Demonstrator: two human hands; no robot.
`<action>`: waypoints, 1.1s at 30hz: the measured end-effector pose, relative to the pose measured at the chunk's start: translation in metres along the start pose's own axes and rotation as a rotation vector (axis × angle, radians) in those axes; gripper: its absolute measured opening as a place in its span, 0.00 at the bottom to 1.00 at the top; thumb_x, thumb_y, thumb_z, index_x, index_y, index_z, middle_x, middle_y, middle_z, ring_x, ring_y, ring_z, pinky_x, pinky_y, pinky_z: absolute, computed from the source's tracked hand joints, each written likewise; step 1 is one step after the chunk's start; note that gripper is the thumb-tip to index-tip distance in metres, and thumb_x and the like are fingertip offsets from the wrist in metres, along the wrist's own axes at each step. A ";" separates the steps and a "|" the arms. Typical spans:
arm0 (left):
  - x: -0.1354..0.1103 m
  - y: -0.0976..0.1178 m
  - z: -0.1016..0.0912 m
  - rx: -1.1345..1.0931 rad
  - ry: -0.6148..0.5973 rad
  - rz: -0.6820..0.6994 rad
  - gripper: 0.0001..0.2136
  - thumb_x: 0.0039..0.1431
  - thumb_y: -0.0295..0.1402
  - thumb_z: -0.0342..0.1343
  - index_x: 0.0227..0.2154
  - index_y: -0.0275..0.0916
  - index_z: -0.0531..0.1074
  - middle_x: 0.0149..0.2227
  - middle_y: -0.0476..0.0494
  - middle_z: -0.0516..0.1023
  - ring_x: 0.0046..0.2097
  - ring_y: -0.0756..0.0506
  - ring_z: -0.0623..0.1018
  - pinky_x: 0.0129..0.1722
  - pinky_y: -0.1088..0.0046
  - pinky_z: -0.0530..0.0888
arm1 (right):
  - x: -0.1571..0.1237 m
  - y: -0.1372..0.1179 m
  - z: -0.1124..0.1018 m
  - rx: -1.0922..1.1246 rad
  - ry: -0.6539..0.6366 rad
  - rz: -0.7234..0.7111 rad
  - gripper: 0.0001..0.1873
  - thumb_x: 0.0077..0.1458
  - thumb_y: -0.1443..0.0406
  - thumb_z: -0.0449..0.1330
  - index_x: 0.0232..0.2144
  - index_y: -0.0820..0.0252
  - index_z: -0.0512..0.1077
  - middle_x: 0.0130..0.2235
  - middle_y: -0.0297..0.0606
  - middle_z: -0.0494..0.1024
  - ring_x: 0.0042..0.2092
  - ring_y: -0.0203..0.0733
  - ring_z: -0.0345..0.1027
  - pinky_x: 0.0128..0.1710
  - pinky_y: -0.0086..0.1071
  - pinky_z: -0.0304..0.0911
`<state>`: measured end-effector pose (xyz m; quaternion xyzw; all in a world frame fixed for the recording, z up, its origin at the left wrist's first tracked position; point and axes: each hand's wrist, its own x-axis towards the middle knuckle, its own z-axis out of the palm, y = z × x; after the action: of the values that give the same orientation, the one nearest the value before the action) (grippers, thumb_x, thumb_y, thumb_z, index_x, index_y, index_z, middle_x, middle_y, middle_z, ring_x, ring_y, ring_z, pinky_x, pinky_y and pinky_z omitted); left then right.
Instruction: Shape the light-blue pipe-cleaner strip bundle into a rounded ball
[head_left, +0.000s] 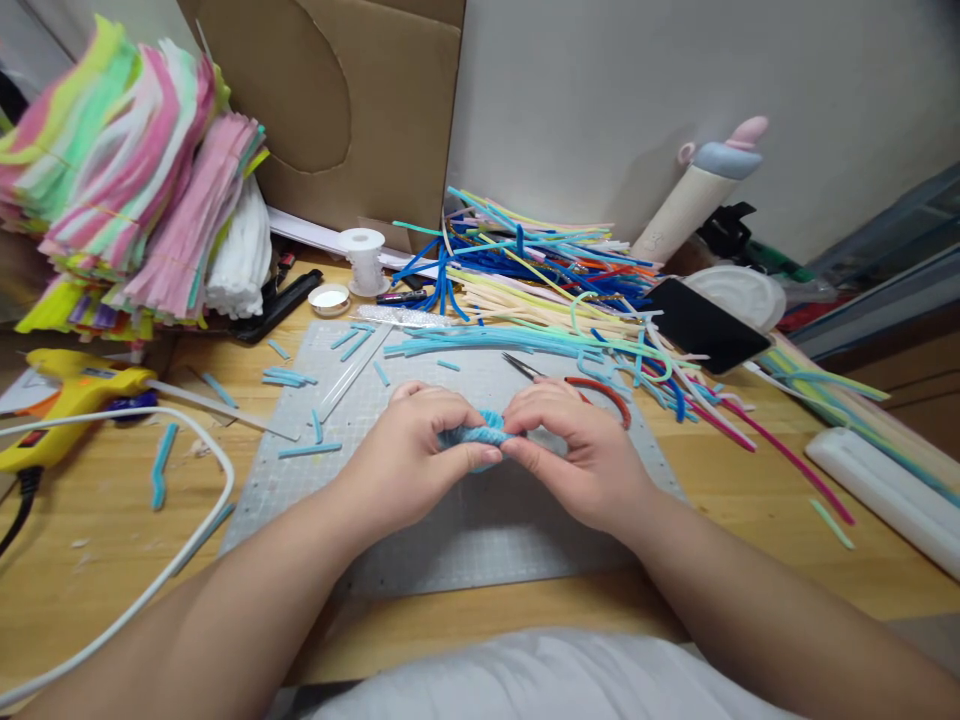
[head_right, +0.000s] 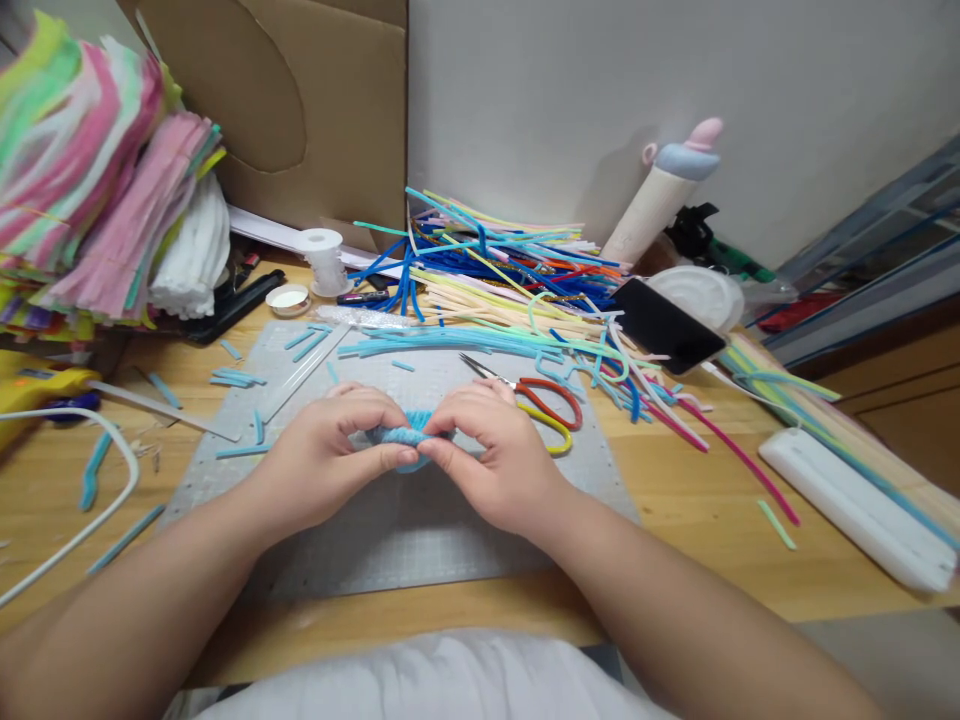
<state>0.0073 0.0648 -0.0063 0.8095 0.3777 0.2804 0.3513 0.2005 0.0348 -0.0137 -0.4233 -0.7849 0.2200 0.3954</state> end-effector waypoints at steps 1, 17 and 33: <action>0.000 0.000 -0.001 -0.005 -0.015 -0.010 0.06 0.54 0.36 0.60 0.24 0.40 0.75 0.28 0.50 0.79 0.35 0.46 0.74 0.45 0.65 0.63 | 0.000 0.000 0.001 0.064 -0.010 0.033 0.04 0.56 0.65 0.59 0.29 0.58 0.71 0.30 0.36 0.76 0.35 0.41 0.69 0.44 0.41 0.60; 0.003 -0.001 0.000 -0.210 0.041 -0.243 0.12 0.51 0.40 0.59 0.36 0.39 0.74 0.35 0.48 0.77 0.37 0.45 0.74 0.36 0.70 0.69 | 0.000 0.000 0.015 0.514 0.079 0.530 0.09 0.51 0.60 0.62 0.30 0.59 0.71 0.29 0.33 0.73 0.31 0.37 0.66 0.34 0.32 0.63; 0.005 -0.001 -0.001 -1.041 -0.047 -0.558 0.12 0.46 0.36 0.66 0.30 0.36 0.71 0.25 0.52 0.73 0.25 0.53 0.72 0.26 0.78 0.67 | 0.000 -0.004 0.013 1.139 -0.184 0.751 0.15 0.45 0.58 0.68 0.25 0.64 0.72 0.24 0.32 0.71 0.27 0.32 0.63 0.30 0.28 0.58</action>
<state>0.0092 0.0700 -0.0051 0.4064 0.3812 0.3077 0.7712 0.1880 0.0323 -0.0191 -0.3725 -0.3772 0.7556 0.3848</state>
